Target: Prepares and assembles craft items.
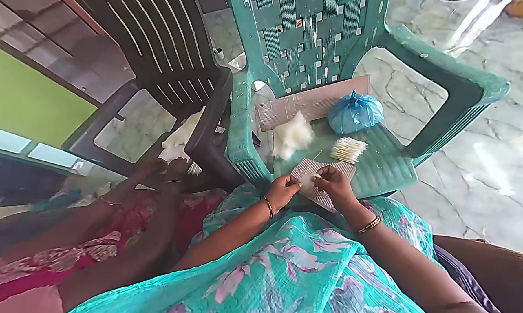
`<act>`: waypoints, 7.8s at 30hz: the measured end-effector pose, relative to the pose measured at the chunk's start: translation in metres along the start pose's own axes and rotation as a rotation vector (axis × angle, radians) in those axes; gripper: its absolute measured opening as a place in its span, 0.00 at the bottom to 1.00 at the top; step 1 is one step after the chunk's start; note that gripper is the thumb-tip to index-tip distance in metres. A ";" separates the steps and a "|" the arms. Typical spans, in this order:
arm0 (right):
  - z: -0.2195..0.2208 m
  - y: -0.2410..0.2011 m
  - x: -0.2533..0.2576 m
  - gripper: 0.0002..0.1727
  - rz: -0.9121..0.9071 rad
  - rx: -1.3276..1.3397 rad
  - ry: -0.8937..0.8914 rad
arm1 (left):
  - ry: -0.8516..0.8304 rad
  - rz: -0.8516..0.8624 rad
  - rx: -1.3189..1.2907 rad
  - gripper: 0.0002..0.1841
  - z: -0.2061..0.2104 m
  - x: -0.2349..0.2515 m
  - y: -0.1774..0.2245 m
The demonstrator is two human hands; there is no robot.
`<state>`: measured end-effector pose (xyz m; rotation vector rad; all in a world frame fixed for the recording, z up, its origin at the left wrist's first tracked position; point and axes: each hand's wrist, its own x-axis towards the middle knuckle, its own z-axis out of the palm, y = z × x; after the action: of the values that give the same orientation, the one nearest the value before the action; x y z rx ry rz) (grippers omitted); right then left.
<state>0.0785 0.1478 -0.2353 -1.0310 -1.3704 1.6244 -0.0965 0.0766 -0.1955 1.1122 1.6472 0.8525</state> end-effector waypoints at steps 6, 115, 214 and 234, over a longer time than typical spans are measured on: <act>0.008 -0.010 -0.001 0.18 -0.039 -0.657 0.054 | -0.022 -0.050 0.184 0.12 -0.005 0.004 -0.006; -0.010 -0.007 -0.015 0.43 -0.210 -1.540 -0.646 | -0.214 -0.016 0.645 0.19 -0.006 -0.002 -0.017; 0.010 -0.024 0.126 0.09 0.068 -0.604 0.144 | -0.136 0.437 0.211 0.18 -0.042 0.011 -0.097; 0.017 -0.031 0.001 0.06 0.053 0.364 -0.059 | -0.010 0.295 -0.373 0.17 -0.011 0.004 -0.012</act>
<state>0.0637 0.1465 -0.2029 -0.8134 -1.0375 1.8700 -0.1107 0.0758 -0.2040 1.1016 1.2621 1.2828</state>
